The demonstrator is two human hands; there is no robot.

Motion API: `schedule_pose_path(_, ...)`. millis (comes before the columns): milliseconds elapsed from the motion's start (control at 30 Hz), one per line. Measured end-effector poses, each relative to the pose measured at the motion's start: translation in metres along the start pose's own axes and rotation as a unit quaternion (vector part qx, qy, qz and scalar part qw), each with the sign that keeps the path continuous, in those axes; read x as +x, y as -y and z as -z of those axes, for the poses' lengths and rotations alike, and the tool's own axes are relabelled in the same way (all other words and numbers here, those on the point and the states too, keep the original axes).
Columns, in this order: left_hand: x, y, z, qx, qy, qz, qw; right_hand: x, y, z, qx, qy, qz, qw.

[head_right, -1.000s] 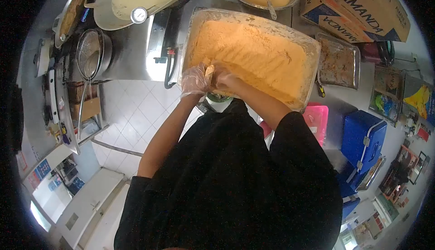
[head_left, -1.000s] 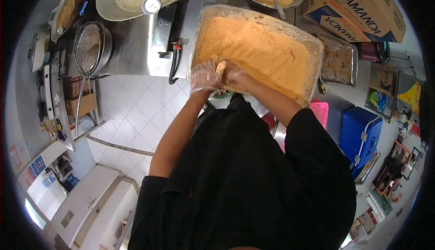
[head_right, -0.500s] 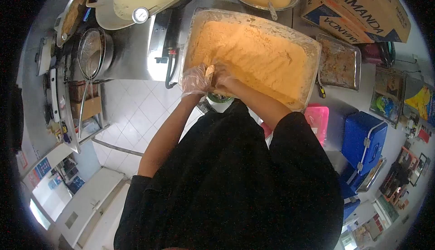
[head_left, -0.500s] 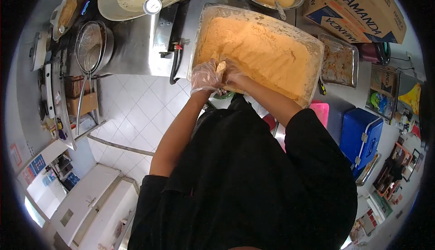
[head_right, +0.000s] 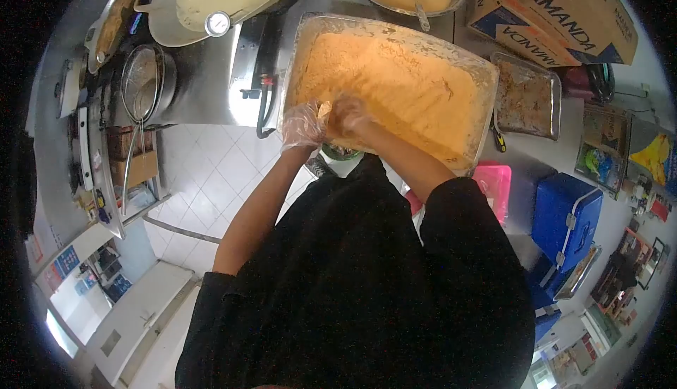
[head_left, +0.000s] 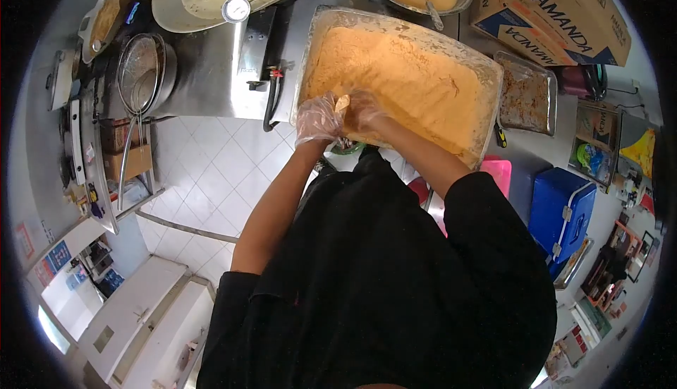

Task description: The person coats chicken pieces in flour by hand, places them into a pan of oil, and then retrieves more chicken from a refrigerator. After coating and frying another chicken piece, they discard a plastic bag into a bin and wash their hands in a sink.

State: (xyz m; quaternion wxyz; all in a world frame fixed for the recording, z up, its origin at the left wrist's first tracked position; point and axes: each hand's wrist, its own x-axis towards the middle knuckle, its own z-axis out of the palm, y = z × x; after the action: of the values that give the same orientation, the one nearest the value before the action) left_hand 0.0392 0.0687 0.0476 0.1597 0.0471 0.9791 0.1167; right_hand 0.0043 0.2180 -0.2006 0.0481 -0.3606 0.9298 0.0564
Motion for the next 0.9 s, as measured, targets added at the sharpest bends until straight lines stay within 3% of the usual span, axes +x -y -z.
schedule_pose_path(33,-0.001,0.001,-0.003,0.004,-0.012,-0.003,1.0,0.002,0.006,-0.014,0.279,-0.03,0.058,0.958)
schedule_pose_path(67,0.0,0.001,-0.004,0.009,-0.025,-0.006,1.0,-0.003,0.0,0.021,0.367,0.054,0.022,0.928)
schedule_pose_path(133,0.001,-0.003,0.002,0.011,-0.009,0.003,1.0,-0.003,-0.021,0.082,0.478,0.174,-0.076,0.858)
schedule_pose_path(233,0.0,0.005,-0.009,0.026,-0.005,-0.001,1.0,0.011,-0.057,0.115,0.551,0.223,-0.255,0.763)
schedule_pose_path(267,-0.001,0.008,-0.012,0.038,-0.019,-0.018,0.999,0.008,-0.063,0.121,0.55,0.225,-0.253,0.763)
schedule_pose_path(333,-0.002,0.011,-0.016,0.039,-0.028,-0.021,0.999,-0.003,-0.069,0.129,0.355,-0.051,-0.34,0.869)
schedule_pose_path(367,-0.003,0.011,-0.017,0.04,-0.038,-0.028,0.998,-0.011,-0.062,0.135,0.355,-0.05,-0.341,0.869)
schedule_pose_path(400,-0.001,0.011,-0.017,0.04,-0.039,-0.03,0.998,-0.018,-0.051,0.14,0.24,-0.016,-0.185,0.953)
schedule_pose_path(433,0.003,0.011,-0.017,0.036,-0.016,-0.023,0.999,-0.019,-0.043,0.146,0.113,0.019,-0.02,0.993)
schedule_pose_path(467,0.004,0.011,-0.017,0.03,0.008,-0.015,0.999,-0.012,-0.03,0.135,0.114,0.02,-0.022,0.993)
schedule_pose_path(533,0.002,0.008,-0.016,0.015,-0.024,-0.022,0.999,0.0,0.008,0.075,0.341,0.039,0.031,0.939)
schedule_pose_path(567,0.001,0.007,-0.013,0.0,-0.056,-0.027,0.998,0.003,0.004,0.03,0.342,0.038,0.03,0.938)
schedule_pose_path(600,0.002,0.002,-0.003,0.001,-0.057,-0.028,0.998,0.009,-0.012,-0.02,0.519,0.019,0.088,0.85)
schedule_pose_path(633,0.002,-0.006,0.012,-0.017,0.003,0.004,1.0,0.013,-0.022,-0.044,0.674,0.0,0.143,0.725)
schedule_pose_path(667,0.002,-0.009,0.02,-0.035,0.064,0.035,0.997,0.003,-0.033,0.03,0.674,0.059,0.029,0.736)
schedule_pose_path(733,0.002,-0.001,0.004,-0.013,0.039,0.022,0.999,-0.019,-0.055,0.213,0.659,0.169,-0.211,0.702)
schedule_pose_path(767,0.003,0.003,-0.004,0.009,0.014,0.009,1.0,-0.016,-0.061,0.203,0.659,0.17,-0.209,0.702)
schedule_pose_path(833,0.0,0.007,-0.01,0.008,0.0,0.003,1.0,-0.011,-0.073,0.165,0.42,0.019,-0.337,0.842)
schedule_pose_path(867,-0.001,0.007,-0.01,0.008,-0.014,-0.007,1.0,-0.014,-0.066,0.152,0.42,0.018,-0.337,0.843)
schedule_pose_path(900,0.0,0.006,-0.008,0.008,-0.016,-0.008,1.0,-0.017,-0.056,0.139,0.291,0.005,-0.237,0.927)
